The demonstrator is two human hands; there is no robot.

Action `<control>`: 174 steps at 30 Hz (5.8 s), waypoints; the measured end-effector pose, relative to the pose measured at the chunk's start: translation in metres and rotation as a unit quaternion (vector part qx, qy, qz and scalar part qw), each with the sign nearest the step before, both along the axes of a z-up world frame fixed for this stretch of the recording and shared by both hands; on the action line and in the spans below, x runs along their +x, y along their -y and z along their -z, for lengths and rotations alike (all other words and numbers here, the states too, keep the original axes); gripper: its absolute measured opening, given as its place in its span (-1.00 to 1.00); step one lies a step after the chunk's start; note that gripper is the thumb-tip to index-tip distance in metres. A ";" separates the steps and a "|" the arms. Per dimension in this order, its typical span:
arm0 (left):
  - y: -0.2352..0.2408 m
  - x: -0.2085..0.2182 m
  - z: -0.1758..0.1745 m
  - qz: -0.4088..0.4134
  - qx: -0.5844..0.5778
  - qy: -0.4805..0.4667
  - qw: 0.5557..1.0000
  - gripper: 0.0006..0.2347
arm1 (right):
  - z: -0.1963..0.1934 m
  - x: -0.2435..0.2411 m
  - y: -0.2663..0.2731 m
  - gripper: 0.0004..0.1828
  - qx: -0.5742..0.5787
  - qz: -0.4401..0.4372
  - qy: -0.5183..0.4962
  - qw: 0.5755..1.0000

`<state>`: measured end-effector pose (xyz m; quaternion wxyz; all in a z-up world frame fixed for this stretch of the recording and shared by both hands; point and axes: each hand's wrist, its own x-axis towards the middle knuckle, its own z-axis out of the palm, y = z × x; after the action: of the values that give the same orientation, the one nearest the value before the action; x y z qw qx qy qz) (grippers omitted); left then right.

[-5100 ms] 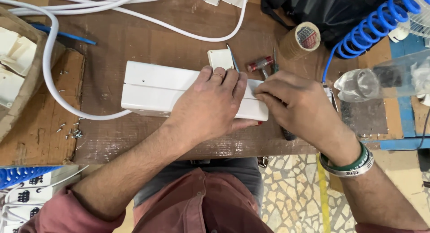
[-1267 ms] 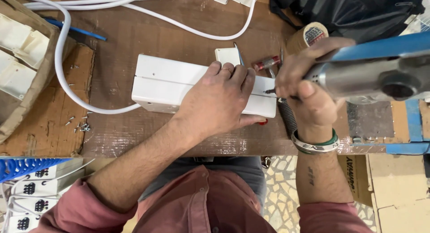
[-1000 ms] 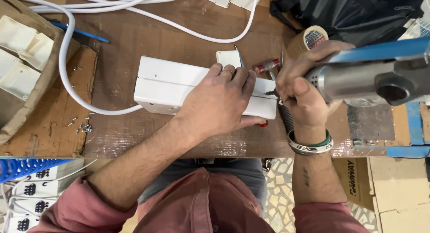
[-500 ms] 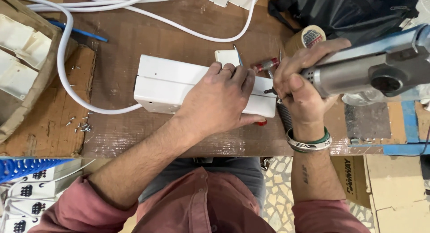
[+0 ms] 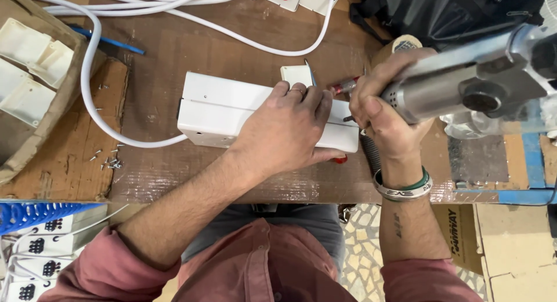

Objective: The person assembles white electrical boxes by inserting screws and tightening them with a manual screwdriver and a pneumatic screwdriver. They handle multiple boxes, aligning covers and securing them with screws, then place finished units aside.

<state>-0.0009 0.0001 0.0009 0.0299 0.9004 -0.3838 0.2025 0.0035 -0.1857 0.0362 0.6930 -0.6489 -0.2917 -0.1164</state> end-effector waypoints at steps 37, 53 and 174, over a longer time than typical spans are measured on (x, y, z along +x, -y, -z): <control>0.000 0.000 0.002 0.008 -0.029 -0.014 0.999 -0.18 | -0.001 0.014 -0.001 -0.62 0.060 -0.059 -0.025 0.996; 0.000 0.000 0.001 0.006 -0.024 -0.023 0.999 -0.18 | 0.000 0.012 -0.003 -0.58 0.053 -0.055 -0.040 0.996; -0.086 -0.018 0.037 -0.121 -0.703 -0.061 0.698 -0.44 | -0.090 0.009 -0.022 -0.36 -0.694 0.118 0.162 0.691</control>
<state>-0.0190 0.0866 -0.0361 0.6528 0.6662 -0.0143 0.3604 0.0125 -0.1633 0.1263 -0.0322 -0.9452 -0.3185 -0.0648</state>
